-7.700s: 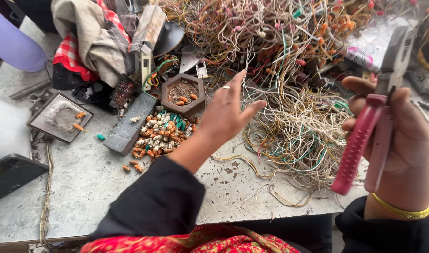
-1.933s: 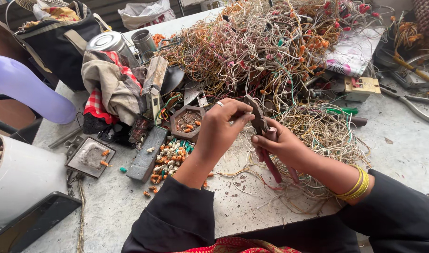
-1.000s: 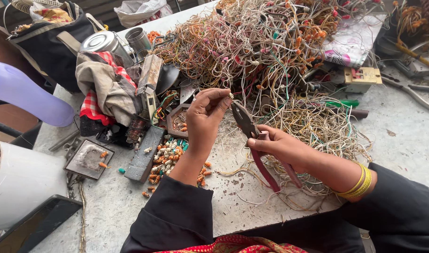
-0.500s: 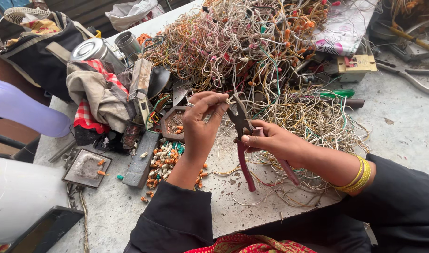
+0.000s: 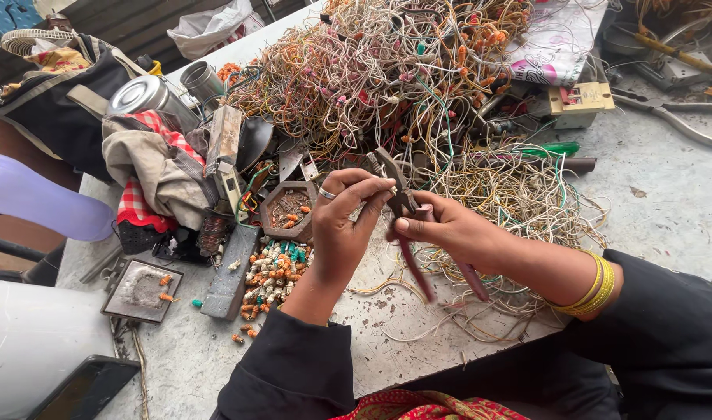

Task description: The person uses pliers to strip insulation from individual wires taken from a tangled mass on the table. They repeatedly cut and pull the insulation off each wire, dropping the stripped pieces onto the work surface.

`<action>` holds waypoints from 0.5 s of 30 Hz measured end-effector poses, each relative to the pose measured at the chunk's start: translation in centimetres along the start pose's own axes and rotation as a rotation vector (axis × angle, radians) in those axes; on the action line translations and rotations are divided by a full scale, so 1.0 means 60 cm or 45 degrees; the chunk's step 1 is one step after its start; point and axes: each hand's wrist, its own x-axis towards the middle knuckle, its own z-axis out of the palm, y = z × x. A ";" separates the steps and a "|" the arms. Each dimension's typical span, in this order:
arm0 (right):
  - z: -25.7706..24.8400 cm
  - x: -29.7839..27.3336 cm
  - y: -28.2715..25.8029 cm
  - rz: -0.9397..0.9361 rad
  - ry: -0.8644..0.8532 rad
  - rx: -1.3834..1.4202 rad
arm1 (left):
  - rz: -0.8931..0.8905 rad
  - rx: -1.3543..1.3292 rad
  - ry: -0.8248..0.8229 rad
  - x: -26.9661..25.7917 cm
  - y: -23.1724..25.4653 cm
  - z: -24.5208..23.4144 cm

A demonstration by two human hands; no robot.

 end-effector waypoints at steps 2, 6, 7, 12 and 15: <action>0.003 0.002 0.000 0.050 0.044 0.020 | 0.005 -0.007 -0.005 0.000 0.000 0.001; 0.005 0.004 -0.003 0.111 0.064 0.156 | 0.038 0.003 -0.025 0.002 0.001 -0.003; 0.006 0.003 -0.003 0.109 0.061 0.169 | 0.050 0.002 -0.026 0.003 0.001 -0.005; 0.020 -0.001 0.005 -0.033 0.128 -0.064 | -0.027 -0.026 -0.001 -0.002 0.007 -0.004; 0.025 0.000 0.008 -0.046 0.166 -0.043 | -0.093 -0.123 0.024 -0.010 0.014 0.007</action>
